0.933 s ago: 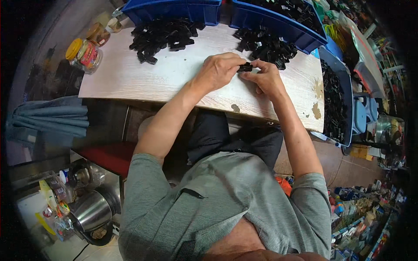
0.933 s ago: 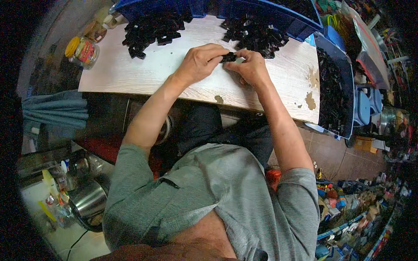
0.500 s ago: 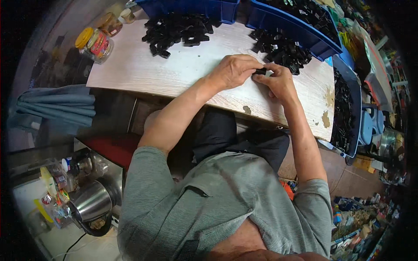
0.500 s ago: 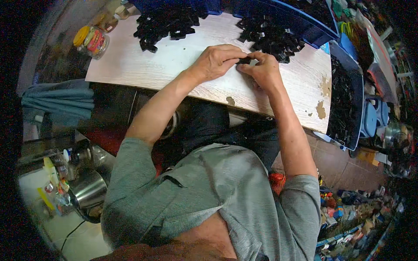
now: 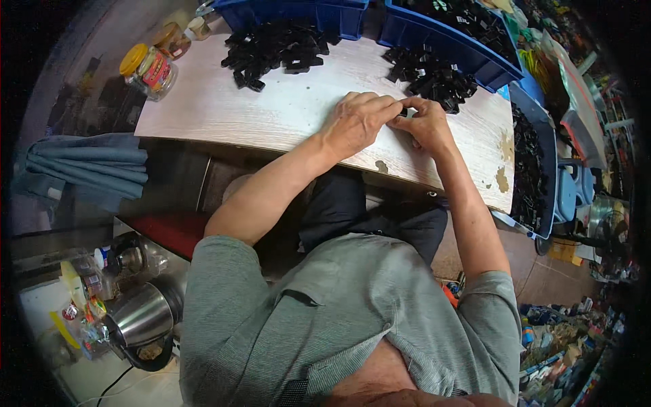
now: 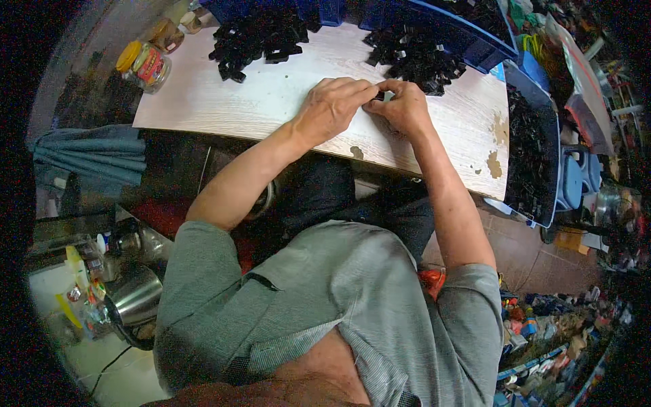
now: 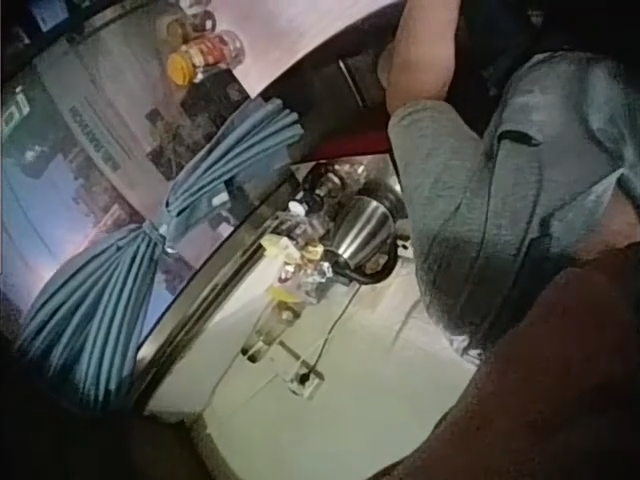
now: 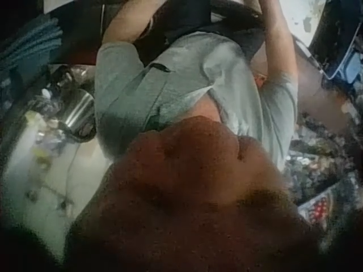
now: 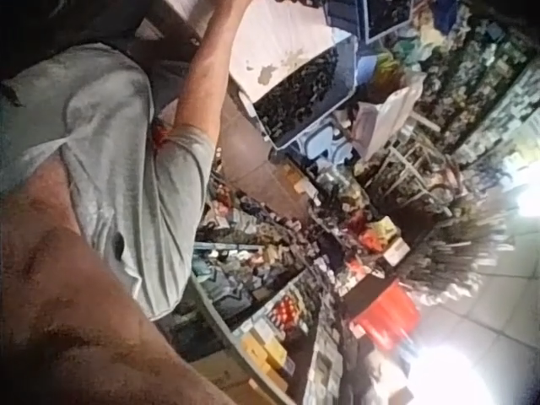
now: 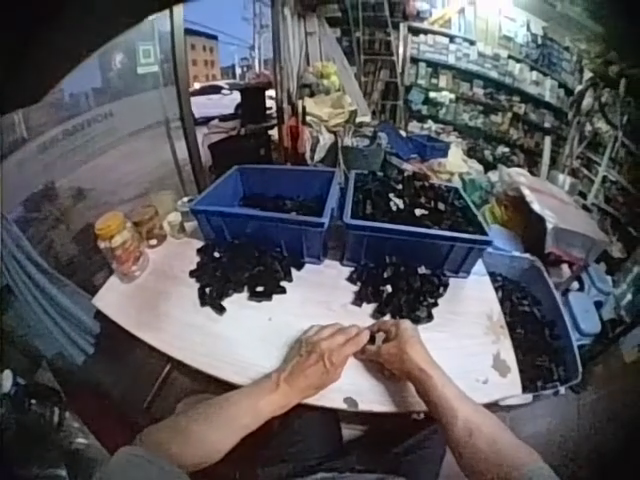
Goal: Assembling small black plastic components by hand at a workstation.
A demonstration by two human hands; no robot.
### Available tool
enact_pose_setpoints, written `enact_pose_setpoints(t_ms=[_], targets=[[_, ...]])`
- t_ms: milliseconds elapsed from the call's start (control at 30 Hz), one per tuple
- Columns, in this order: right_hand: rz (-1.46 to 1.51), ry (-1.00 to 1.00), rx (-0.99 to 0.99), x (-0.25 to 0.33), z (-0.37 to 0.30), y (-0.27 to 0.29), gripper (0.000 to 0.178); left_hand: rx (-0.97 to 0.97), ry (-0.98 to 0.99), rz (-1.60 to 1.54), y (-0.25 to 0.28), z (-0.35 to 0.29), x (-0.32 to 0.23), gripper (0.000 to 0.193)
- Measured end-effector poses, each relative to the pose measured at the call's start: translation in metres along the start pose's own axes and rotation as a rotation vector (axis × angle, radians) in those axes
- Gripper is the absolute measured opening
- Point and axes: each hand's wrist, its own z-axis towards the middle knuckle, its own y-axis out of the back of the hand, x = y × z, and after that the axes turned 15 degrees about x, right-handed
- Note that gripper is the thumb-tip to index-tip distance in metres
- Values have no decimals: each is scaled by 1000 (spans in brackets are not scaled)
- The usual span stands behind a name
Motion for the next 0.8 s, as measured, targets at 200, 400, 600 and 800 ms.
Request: enact_pose_setpoints(t_ms=[200,400,600,800], targets=[[-119,6,-38,-8,6,0,48,11,4,10,-3,-1,2,37],[-165,34,-50,-13,7,-1,49,36,33,56,-4,-2,1,30],[349,-52,-87,-14,-17,5,27,-365,243,75,4,-15,32,23],[589,-75,-340,-50,-52,67,24,-26,688,388,40,-37,86,31]])
